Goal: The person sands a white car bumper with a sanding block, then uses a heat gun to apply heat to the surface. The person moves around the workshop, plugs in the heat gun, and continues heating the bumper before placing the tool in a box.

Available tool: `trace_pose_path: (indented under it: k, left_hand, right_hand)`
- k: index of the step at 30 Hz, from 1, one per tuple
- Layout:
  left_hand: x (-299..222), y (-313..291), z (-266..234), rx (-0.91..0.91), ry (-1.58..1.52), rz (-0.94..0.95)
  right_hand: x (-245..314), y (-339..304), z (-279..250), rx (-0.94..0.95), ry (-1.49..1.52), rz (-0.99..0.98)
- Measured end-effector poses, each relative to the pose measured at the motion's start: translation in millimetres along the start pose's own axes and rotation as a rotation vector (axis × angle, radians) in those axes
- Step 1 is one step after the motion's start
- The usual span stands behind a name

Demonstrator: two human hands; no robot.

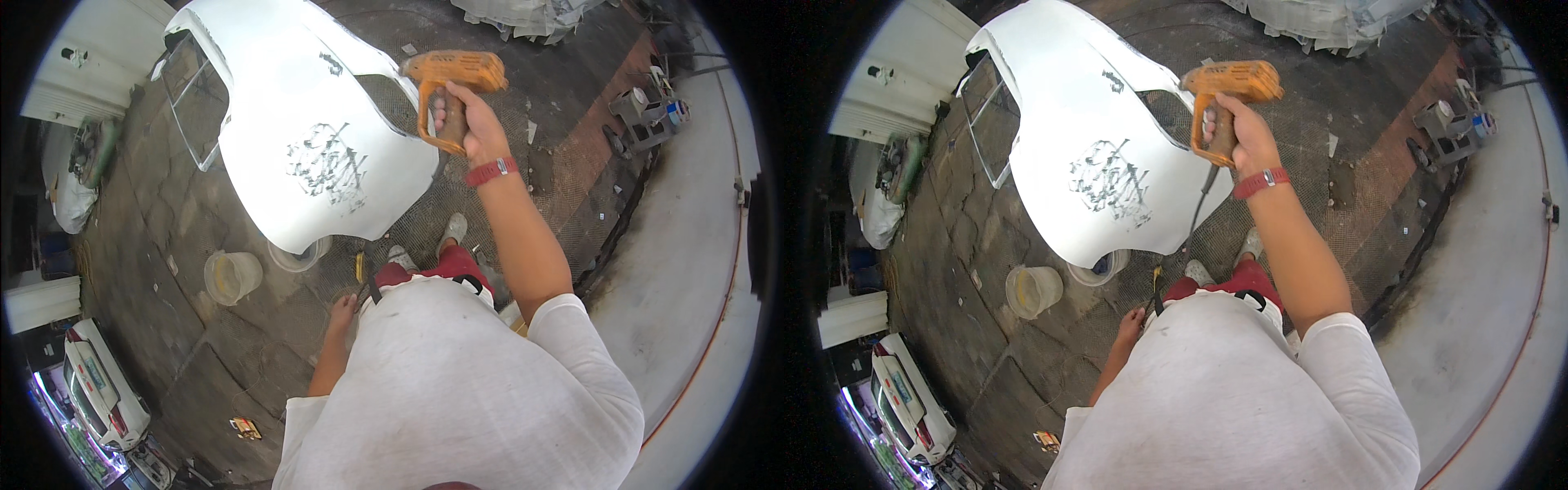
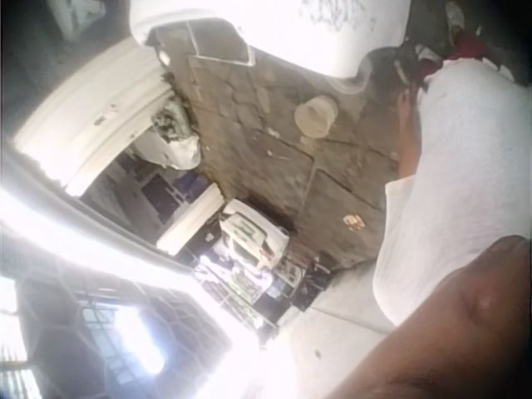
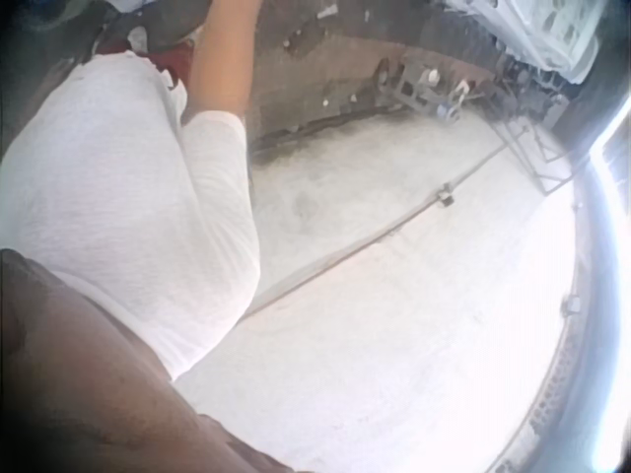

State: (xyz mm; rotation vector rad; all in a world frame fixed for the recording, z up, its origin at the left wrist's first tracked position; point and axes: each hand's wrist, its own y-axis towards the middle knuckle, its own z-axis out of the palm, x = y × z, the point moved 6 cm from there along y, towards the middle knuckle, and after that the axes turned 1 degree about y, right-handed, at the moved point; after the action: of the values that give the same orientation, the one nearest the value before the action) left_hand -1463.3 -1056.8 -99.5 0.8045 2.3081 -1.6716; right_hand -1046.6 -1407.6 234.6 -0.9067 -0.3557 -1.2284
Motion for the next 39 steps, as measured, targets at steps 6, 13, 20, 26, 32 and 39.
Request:
trace_pose_path:
  k: [6,13,20,26,32,39]
  left_hand:
    - [-1.1,-21.1,4.0,0.006,0.202,-0.010]
    - [17.1,-7.1,7.2,0.064,0.113,0.062]
    - [9.8,2.9,1.1,-0.014,0.049,0.065]
    - [5.9,9.2,2.0,0.012,0.077,0.062]
    - [-10.7,-6.8,1.5,-0.015,0.176,0.080]
    - [-21.0,-19.5,-0.2,-0.024,0.113,0.058]
  right_hand:
    - [-16.9,-35.6,-58.1,-0.069,-0.026,0.032]
    - [-37.5,-59.9,-107.2,-0.129,-0.034,0.097]
    - [-60.0,-79.8,-127.3,-0.233,-0.206,0.013]
    - [-93.3,-93.2,-134.3,-0.164,-0.725,-0.158]
    - [-100.8,-110.7,-97.7,0.045,-1.036,-0.442]
    - [-103.1,-117.3,-89.3,-0.053,-1.242,-0.486]
